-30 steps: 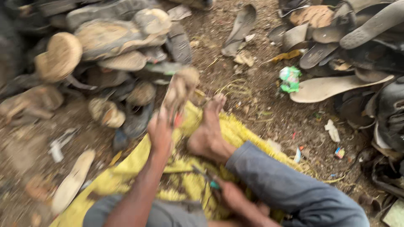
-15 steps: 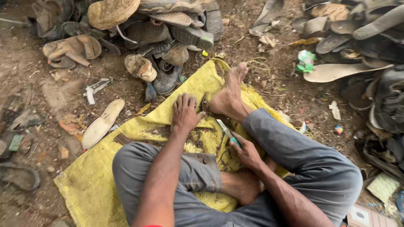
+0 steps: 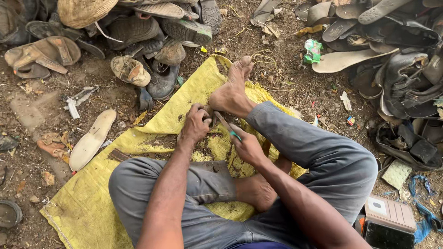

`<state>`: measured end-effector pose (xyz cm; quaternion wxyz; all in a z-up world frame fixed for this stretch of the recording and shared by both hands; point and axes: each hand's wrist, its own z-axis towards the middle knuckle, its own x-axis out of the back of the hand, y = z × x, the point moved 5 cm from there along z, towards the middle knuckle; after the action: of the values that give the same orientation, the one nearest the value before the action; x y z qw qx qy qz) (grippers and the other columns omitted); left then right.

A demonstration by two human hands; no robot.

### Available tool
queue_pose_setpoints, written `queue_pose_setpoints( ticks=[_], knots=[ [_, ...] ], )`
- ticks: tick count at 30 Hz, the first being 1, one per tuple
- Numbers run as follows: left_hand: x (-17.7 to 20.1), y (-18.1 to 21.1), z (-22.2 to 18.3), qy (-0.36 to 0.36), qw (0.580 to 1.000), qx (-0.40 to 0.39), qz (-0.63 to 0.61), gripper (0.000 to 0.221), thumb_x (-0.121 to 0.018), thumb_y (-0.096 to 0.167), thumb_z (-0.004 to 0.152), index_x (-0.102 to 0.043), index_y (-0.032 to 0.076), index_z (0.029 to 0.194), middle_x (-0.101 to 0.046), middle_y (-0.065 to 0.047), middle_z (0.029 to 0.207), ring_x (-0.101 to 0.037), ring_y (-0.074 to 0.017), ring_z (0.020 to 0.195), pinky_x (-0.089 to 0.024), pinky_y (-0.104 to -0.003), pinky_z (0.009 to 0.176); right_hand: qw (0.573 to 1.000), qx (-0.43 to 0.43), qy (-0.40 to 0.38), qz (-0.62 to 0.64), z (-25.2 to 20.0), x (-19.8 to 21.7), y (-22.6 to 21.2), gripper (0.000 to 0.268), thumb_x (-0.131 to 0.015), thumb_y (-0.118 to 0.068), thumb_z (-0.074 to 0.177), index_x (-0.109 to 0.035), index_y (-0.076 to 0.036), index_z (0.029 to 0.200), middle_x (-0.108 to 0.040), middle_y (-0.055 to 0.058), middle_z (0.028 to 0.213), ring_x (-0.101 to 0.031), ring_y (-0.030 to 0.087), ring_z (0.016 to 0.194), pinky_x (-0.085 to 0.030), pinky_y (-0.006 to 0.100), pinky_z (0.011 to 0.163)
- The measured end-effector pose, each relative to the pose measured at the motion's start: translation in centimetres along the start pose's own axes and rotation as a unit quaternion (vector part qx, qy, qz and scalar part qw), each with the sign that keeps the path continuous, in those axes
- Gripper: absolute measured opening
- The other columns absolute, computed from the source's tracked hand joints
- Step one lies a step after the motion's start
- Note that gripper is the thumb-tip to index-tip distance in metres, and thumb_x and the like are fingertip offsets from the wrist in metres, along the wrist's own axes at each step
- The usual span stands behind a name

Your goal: The person uses a knife to scrape old material and adhesive from various discarded shoes and soles while sitting on the ground.

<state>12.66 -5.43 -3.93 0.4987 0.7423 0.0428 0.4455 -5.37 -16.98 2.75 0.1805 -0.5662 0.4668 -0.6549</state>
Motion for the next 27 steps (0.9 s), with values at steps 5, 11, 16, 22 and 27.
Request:
queue_pose_setpoints(
  ticks=[5, 11, 16, 22, 27],
  knots=[
    [0.1, 1.2, -0.3, -0.014, 0.992, -0.054, 0.111, 0.028, -0.073, 0.017, 0.079, -0.064, 0.000, 0.100, -0.050, -0.023, 0.139, -0.054, -0.0372, 0.126, -0.042, -0.051, 0.111, 0.976, -0.112, -0.080, -0.166, 1.6, -0.2, -0.9, 0.046, -0.048, -0.023, 0.103, -0.054, -0.023, 0.149, -0.074, 0.023, 0.107, -0.072, 0.040, 0.094, -0.054, 0.047, 0.082],
    [-0.6, -0.2, 0.0, 0.006, 0.996, -0.057, 0.068, 0.017, -0.069, 0.017, 0.086, -0.067, 0.004, 0.097, -0.050, -0.023, 0.145, -0.050, -0.0377, 0.134, -0.039, -0.051, 0.116, 0.979, 0.053, -0.106, -0.165, -4.3, 0.6, 1.3, 0.038, -0.053, -0.017, 0.098, -0.067, -0.017, 0.134, -0.075, 0.021, 0.112, -0.073, 0.037, 0.098, -0.058, 0.044, 0.085],
    [0.1, 0.4, -0.1, 0.001, 0.998, -0.047, 0.034, 0.012, -0.068, 0.016, 0.086, -0.068, 0.005, 0.093, -0.052, -0.019, 0.145, -0.053, -0.0345, 0.135, -0.039, -0.050, 0.119, 0.993, -0.116, -0.005, 0.001, -1.2, 1.5, 0.8, 0.037, -0.056, -0.022, 0.100, -0.064, -0.014, 0.135, -0.073, 0.022, 0.114, -0.075, 0.032, 0.099, -0.055, 0.039, 0.088],
    [0.4, 0.9, -0.2, 0.002, 0.999, -0.015, 0.037, 0.009, -0.069, 0.010, 0.083, -0.070, 0.003, 0.089, -0.049, -0.021, 0.143, -0.049, -0.0372, 0.134, -0.038, -0.051, 0.116, 0.988, -0.140, -0.068, 0.003, 2.4, -1.4, 0.1, 0.042, -0.054, -0.022, 0.100, -0.060, -0.018, 0.142, -0.071, 0.022, 0.122, -0.072, 0.031, 0.107, -0.053, 0.038, 0.091],
    [0.2, 0.2, 0.2, 0.011, 0.999, -0.009, -0.034, 0.006, -0.065, 0.006, 0.087, -0.069, 0.002, 0.087, -0.048, -0.018, 0.146, -0.051, -0.0345, 0.136, -0.048, -0.045, 0.112, 0.997, -0.022, -0.065, -0.043, 4.7, -2.1, 1.1, 0.038, -0.052, -0.024, 0.106, -0.059, -0.014, 0.142, -0.070, 0.019, 0.131, -0.070, 0.033, 0.111, -0.053, 0.038, 0.095]
  ],
)
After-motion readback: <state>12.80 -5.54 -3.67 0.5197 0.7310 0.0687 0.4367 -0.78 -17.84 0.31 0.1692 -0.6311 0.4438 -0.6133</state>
